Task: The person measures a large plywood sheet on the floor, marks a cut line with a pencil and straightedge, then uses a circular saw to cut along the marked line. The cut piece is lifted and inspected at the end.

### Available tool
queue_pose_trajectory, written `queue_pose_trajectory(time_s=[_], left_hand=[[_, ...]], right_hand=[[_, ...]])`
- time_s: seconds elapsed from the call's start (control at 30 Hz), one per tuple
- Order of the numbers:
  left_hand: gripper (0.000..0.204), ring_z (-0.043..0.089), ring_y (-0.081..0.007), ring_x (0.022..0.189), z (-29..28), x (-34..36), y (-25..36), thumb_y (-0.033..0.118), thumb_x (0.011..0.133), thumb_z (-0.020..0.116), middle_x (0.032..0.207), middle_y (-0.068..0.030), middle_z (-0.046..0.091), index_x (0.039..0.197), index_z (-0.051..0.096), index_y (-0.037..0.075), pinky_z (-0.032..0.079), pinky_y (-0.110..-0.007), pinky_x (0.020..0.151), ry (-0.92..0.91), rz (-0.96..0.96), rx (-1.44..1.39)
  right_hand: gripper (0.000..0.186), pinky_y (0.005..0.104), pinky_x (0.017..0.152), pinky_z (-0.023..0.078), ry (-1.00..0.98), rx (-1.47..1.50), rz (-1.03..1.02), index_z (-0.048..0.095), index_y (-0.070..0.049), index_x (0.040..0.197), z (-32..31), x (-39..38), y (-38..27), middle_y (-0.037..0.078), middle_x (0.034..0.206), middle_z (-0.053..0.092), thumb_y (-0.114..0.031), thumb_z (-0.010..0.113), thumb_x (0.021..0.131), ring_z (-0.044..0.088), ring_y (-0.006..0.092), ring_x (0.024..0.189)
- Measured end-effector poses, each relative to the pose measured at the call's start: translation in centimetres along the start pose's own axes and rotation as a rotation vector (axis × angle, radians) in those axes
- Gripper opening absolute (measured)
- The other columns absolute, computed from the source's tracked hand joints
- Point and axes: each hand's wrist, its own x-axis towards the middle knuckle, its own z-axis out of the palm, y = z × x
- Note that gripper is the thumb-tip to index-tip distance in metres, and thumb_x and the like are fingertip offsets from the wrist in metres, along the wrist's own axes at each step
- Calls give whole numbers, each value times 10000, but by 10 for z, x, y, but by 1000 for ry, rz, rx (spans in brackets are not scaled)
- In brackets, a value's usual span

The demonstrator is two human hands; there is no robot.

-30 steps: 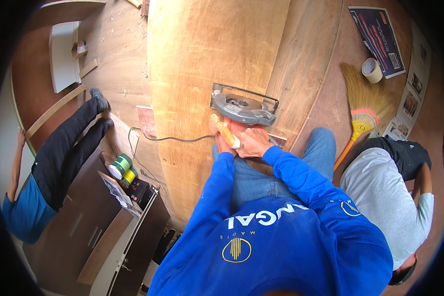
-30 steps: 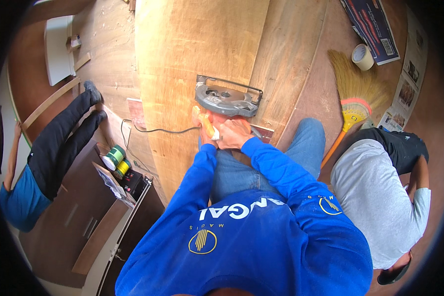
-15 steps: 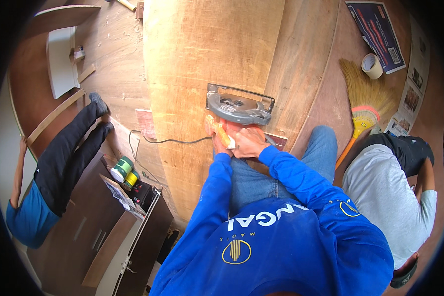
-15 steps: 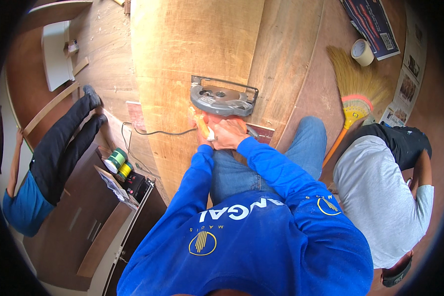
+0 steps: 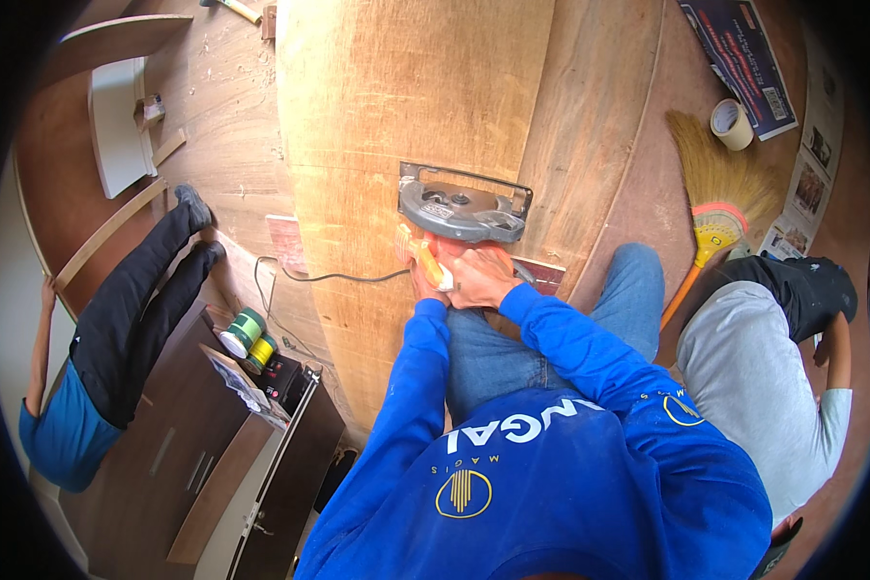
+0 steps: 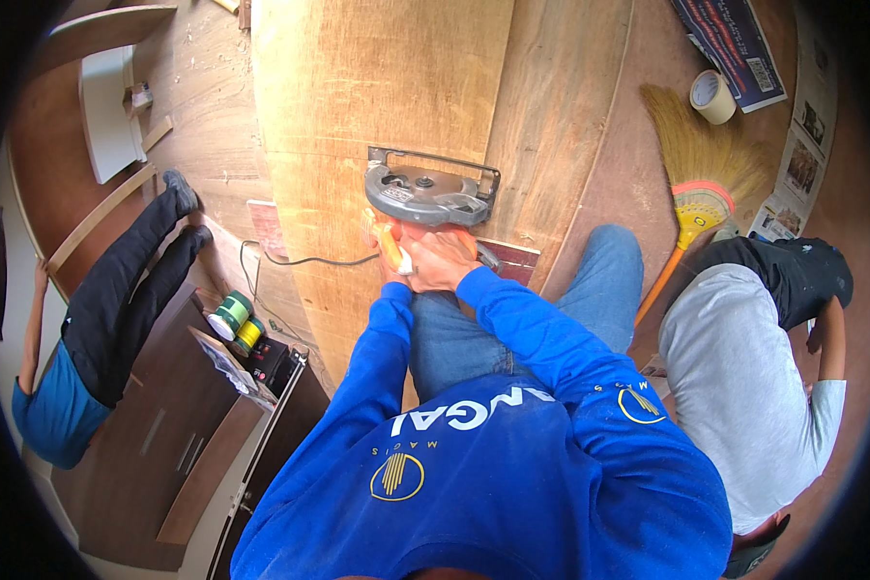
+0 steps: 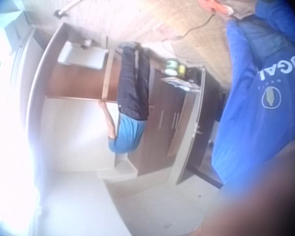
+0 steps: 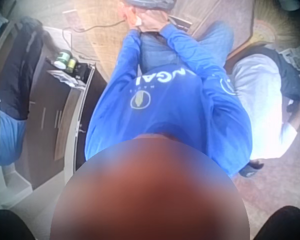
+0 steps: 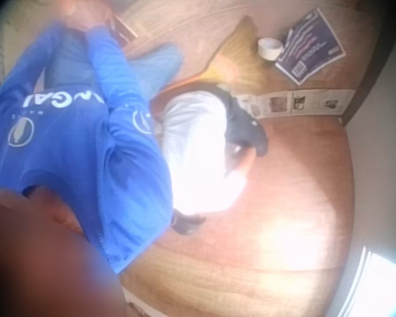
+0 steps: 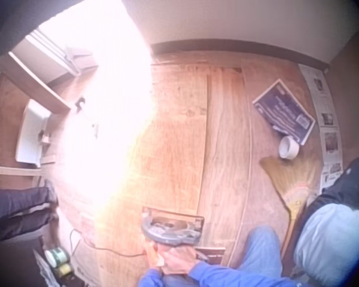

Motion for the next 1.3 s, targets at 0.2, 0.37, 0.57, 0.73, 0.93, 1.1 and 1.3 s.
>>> queue_pose_trajectory(time_s=[0.2, 0.37, 0.57, 0.73, 0.93, 1.1, 1.3], left_hand=[[459, 657, -249, 1096, 5, 16, -33, 201, 929, 765, 1229, -120, 669, 1337, 628, 44, 547, -385, 932, 7, -109, -422], [444, 657, -250, 1078, 2, 20, -33, 200, 926, 767, 1193, -117, 676, 1318, 624, 46, 552, -393, 920, 17, -182, -586], [498, 655, -363, 1073, 0, 8, -11, 214, 851, 819, 1140, -187, 681, 1278, 626, 47, 543, -441, 920, -42, 42, -88], [520, 610, -391, 1169, 9, -7, 2, 191, 816, 833, 1256, -237, 619, 1260, 621, 25, 520, -469, 960, -39, 96, -116], [525, 608, -396, 1162, 2, -10, 26, 193, 834, 819, 1259, -242, 613, 1279, 604, 15, 517, -470, 964, -40, 64, 0], [504, 600, -417, 1181, -3, -1, 26, 219, 869, 796, 1252, -251, 618, 1289, 603, 19, 502, -474, 994, -22, -136, -413], [525, 581, -451, 1200, -10, 6, -1, 256, 903, 771, 1287, -261, 612, 1339, 582, 33, 477, -492, 1033, -28, 134, 37]], right_hand=[[511, 576, 695, 550, 30, -8, -14, 694, -42, 1194, 7, 6, 3, 280, 764, 702, -239, 753, 726, 692, 485, 720], [537, 581, 698, 547, -23, -36, -28, 650, -50, 1245, 8, 10, 3, 278, 777, 709, -219, 741, 743, 701, 479, 733], [594, 587, 695, 553, 2, -40, 16, 586, -75, 1325, 6, 4, -1, 271, 795, 719, -218, 737, 768, 710, 469, 738], [755, 577, 696, 567, -23, -44, 52, 522, -120, 1490, 1, -6, 0, 268, 800, 722, -228, 740, 776, 712, 472, 747], [618, 574, 727, 570, -15, -36, 56, 637, -56, 1313, 2, -3, -2, 267, 817, 730, -273, 774, 751, 723, 469, 774], [740, 570, 713, 566, -50, -74, 53, 550, -86, 1450, 9, 8, -1, 267, 801, 723, -249, 747, 755, 714, 468, 754], [602, 578, 716, 568, -45, -67, 34, 624, -71, 1327, 10, 14, -3, 267, 813, 731, -297, 745, 782, 727, 464, 766]])
